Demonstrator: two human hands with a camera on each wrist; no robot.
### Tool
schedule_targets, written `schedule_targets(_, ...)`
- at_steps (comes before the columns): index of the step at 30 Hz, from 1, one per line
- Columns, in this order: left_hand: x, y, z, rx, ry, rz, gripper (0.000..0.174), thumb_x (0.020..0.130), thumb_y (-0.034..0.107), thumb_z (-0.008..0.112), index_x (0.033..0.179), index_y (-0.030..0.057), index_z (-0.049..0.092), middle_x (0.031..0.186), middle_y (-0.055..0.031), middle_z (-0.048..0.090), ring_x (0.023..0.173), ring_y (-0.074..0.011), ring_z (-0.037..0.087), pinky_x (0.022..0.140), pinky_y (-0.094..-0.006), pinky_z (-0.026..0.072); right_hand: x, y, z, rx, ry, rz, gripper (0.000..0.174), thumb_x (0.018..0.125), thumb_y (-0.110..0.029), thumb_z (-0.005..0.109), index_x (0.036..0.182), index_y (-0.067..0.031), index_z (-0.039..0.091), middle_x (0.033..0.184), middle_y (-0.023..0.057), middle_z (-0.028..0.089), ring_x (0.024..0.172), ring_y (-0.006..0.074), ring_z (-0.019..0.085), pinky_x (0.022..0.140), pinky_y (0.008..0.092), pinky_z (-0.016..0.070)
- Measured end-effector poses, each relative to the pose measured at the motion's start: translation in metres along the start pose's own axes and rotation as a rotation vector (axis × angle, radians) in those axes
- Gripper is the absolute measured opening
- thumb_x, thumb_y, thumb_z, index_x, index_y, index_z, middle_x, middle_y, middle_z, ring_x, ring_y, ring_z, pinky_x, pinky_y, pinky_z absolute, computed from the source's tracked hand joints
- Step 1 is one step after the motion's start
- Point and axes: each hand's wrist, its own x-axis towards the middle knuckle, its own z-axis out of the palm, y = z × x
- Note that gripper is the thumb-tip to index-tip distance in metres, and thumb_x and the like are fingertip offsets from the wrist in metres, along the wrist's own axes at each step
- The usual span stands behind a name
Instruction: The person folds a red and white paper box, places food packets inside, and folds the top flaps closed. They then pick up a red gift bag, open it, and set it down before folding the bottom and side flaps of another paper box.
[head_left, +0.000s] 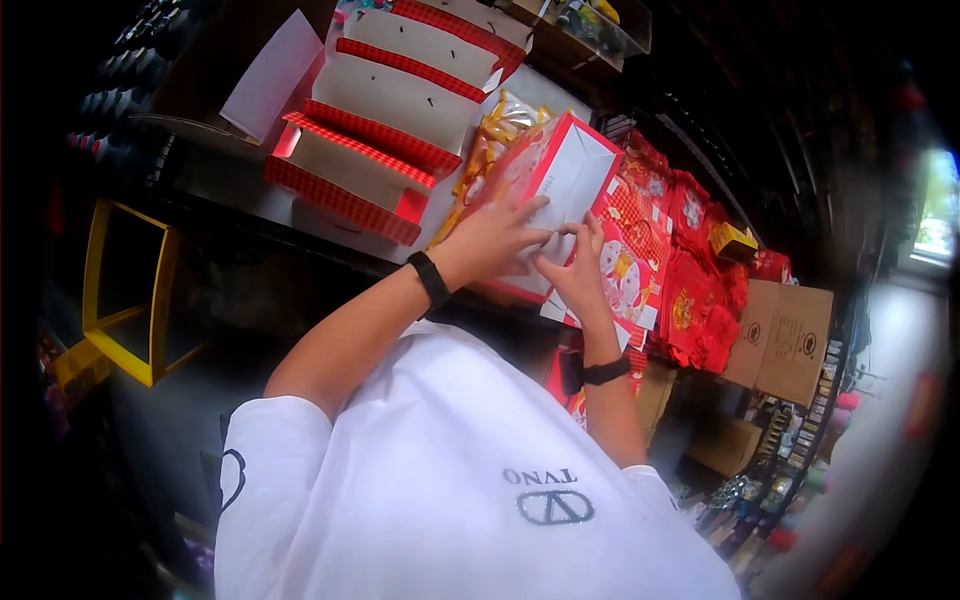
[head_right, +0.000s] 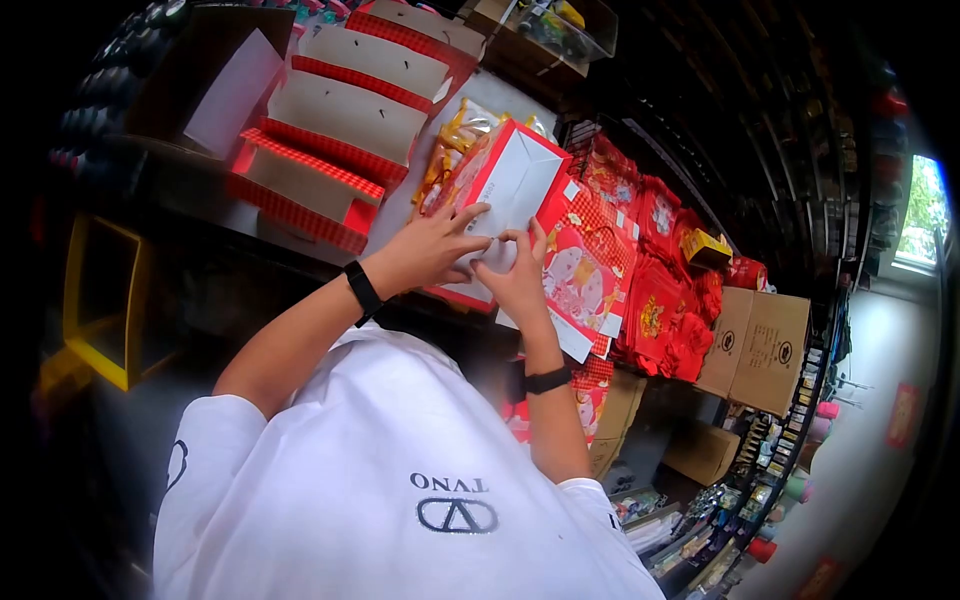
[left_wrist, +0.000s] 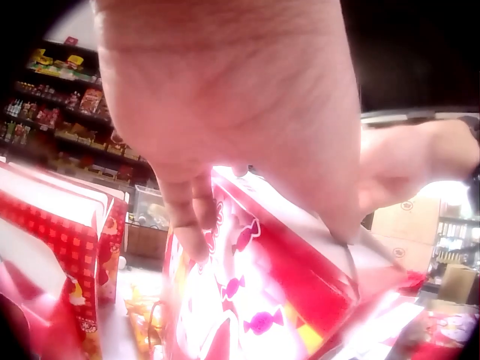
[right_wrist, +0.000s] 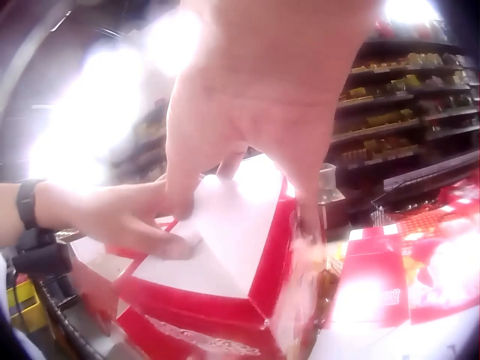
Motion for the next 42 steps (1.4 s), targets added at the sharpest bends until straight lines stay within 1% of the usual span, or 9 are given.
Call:
schedule_targets(5, 0.008, -0.001, -0.01, -0.035, -0.131, -0.007, 0.063, 0.074, 0.036, 0.093, 0.125, 0.0213, 0.059, 0.16, -0.0149, 0.037, 0.128, -0.0453, 0.059, 0.089, -0.0505, 0.0634, -0.003, 0.003, 0.003, 0.003, 0.03, -0.007, 0.061, 0.077, -0.02, 0.09, 0.126, -0.0073, 0.057, 0.16, 0.0325, 0.028, 0.152, 0.0508, 0.03, 0.118, 0.0539, 0.0371)
schedule_targets(8, 0.014, -0.002, -0.012, -0.053, -0.192, -0.031, 0.068, 0.07, 0.034, 0.096, 0.126, 0.0214, 0.059, 0.161, -0.0156, 0.036, 0.128, -0.0467, 0.06, 0.092, -0.0504, 0.0627, -0.006, -0.002, 0.003, 0.023, 0.068, 0.005, 0.062, 0.079, -0.019, 0.088, 0.131, -0.0066, 0.056, 0.161, 0.032, 0.028, 0.153, 0.0492, 0.029, 0.119, 0.0541, 0.0364)
schedule_targets(14, 0.016, -0.009, -0.012, -0.085, -0.166, 0.017, 0.073, 0.065, 0.027, 0.099, 0.126, 0.021, 0.06, 0.161, -0.0166, 0.036, 0.131, -0.0455, 0.059, 0.096, -0.0491, 0.0617, -0.011, 0.005, 0.002, 0.149, 0.036, 0.059, 0.065, 0.083, -0.02, 0.086, 0.141, -0.0122, 0.057, 0.166, 0.0326, 0.022, 0.156, 0.0473, 0.024, 0.122, 0.0525, 0.0315)
schedule_targets(26, 0.013, -0.01, -0.014, -0.114, -0.224, 0.031, 0.069, 0.069, 0.02, 0.096, 0.129, 0.022, 0.062, 0.163, -0.0153, 0.034, 0.138, -0.0424, 0.055, 0.099, -0.0485, 0.0604, -0.012, 0.015, -0.008, 0.176, -0.074, 0.065, 0.061, 0.079, -0.02, 0.09, 0.134, -0.0149, 0.063, 0.169, 0.0328, 0.017, 0.158, 0.0471, 0.022, 0.123, 0.0527, 0.0303)
schedule_targets(29, 0.013, -0.015, -0.013, -0.171, -0.241, 0.03, 0.069, 0.071, 0.02, 0.095, 0.131, 0.0248, 0.062, 0.164, -0.0139, 0.034, 0.141, -0.041, 0.051, 0.101, -0.0489, 0.0591, -0.011, 0.021, -0.013, 0.119, -0.114, 0.046, 0.067, 0.08, -0.02, 0.089, 0.14, -0.017, 0.061, 0.171, 0.0327, 0.013, 0.16, 0.0472, 0.017, 0.125, 0.0526, 0.0271)
schedule_targets(32, 0.012, -0.019, -0.012, -0.154, -0.245, 0.028, 0.069, 0.073, 0.02, 0.094, 0.134, 0.0273, 0.062, 0.164, -0.0124, 0.036, 0.145, -0.04, 0.047, 0.104, -0.0492, 0.058, -0.011, 0.016, -0.017, 0.211, -0.141, 0.072, 0.078, 0.081, -0.019, 0.086, 0.151, -0.0197, 0.052, 0.172, 0.0325, 0.01, 0.162, 0.046, 0.011, 0.127, 0.0522, 0.0226)
schedule_targets(35, 0.008, -0.022, -0.008, -0.193, -0.223, 0.044, 0.073, 0.075, 0.018, 0.094, 0.139, 0.0292, 0.06, 0.167, -0.0129, 0.03, 0.149, -0.0405, 0.042, 0.109, -0.0496, 0.0547, -0.01, 0.02, -0.017, 0.251, -0.166, 0.053, 0.089, 0.082, -0.018, 0.083, 0.161, -0.0191, 0.041, 0.172, 0.0325, 0.008, 0.163, 0.0446, 0.007, 0.129, 0.0515, 0.019)
schedule_targets(38, 0.005, -0.023, -0.004, -0.304, -0.137, -0.081, 0.086, 0.074, 0.019, 0.095, 0.146, 0.0341, 0.053, 0.169, -0.0163, 0.022, 0.15, -0.0435, 0.039, 0.114, -0.0517, 0.0505, -0.008, 0.02, -0.015, 0.247, -0.129, 0.077, 0.097, 0.081, -0.016, 0.082, 0.164, -0.0126, 0.032, 0.172, 0.0316, 0.01, 0.163, 0.0422, 0.006, 0.129, 0.0511, 0.0178)
schedule_targets(42, 0.003, -0.017, -0.003, -0.463, -0.082, -0.253, 0.11, 0.073, 0.022, 0.097, 0.162, 0.0341, 0.033, 0.17, -0.0234, 0.015, 0.154, -0.0495, 0.027, 0.121, -0.0543, 0.04, -0.008, 0.031, -0.008, 0.298, -0.057, 0.083, 0.107, 0.078, -0.011, 0.08, 0.166, -0.0042, 0.02, 0.17, 0.0281, 0.017, 0.162, 0.0404, 0.014, 0.13, 0.0473, 0.0196)
